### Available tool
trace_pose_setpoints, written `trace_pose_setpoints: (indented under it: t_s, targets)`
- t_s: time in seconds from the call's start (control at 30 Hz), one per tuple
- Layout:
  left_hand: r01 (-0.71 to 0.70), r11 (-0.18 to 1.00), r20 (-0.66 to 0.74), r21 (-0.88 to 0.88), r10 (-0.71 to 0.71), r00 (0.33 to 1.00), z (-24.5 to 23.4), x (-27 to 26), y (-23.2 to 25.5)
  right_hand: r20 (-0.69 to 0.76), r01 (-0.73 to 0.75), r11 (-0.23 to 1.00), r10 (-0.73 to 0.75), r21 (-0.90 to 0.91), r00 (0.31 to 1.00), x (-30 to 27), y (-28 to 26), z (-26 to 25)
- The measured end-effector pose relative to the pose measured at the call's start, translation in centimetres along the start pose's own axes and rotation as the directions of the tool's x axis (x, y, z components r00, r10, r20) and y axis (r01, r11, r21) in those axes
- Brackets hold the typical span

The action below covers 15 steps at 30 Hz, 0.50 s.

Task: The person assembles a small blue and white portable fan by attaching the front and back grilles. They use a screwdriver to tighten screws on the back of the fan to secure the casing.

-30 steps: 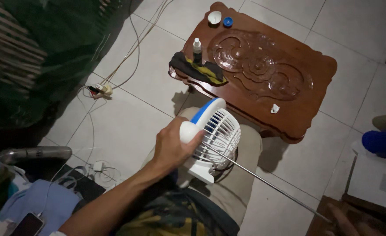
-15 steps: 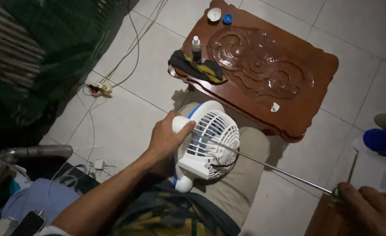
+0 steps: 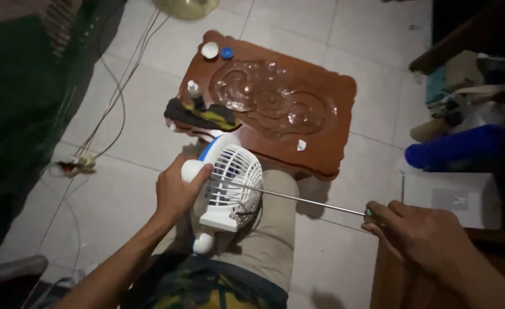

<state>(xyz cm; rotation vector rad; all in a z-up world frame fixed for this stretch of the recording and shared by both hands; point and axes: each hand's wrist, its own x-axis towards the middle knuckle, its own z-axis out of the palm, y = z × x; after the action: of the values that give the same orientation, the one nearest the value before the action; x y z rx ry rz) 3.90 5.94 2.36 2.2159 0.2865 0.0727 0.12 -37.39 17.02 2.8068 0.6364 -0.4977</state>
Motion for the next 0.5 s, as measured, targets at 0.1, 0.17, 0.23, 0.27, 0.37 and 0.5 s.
trace_pose_setpoints:
  t_s: [0.1,0.17,0.23,0.27,0.37,0.5]
  targets:
    - [-0.120,0.991,-0.040,-0.055,0.118,0.992,-0.9,1.6,2.6,-0.158,-0.015,0.993,0.033,0.115,0.987,-0.8,0.3,-0.5]
    - [-0.236,0.968,-0.052,-0.083,0.232,0.971,-0.8,3.2,4.4,-0.283,-0.023,0.981,0.078,0.192,0.956,-2.3,1.0,-0.8]
    - [-0.352,0.929,-0.073,-0.116,0.345,0.936,-0.1,5.5,6.1,-0.279,-0.100,0.979,0.147,0.175,0.949,-2.3,1.7,-0.6]
    - [-0.410,0.902,-0.084,-0.134,0.402,0.912,0.5,6.7,6.9,-0.279,-0.142,0.976,0.185,0.167,0.942,-2.2,2.1,-0.4]
    - [-0.477,0.862,-0.100,-0.172,0.466,0.879,2.4,10.0,8.4,-0.504,0.052,0.961,0.097,0.273,0.858,-1.6,2.7,-0.5]
    - [-0.390,0.892,0.002,-0.227,0.401,0.916,5.9,14.2,8.1,-0.324,-0.213,0.931,0.308,0.297,0.895,0.9,2.5,-1.1]
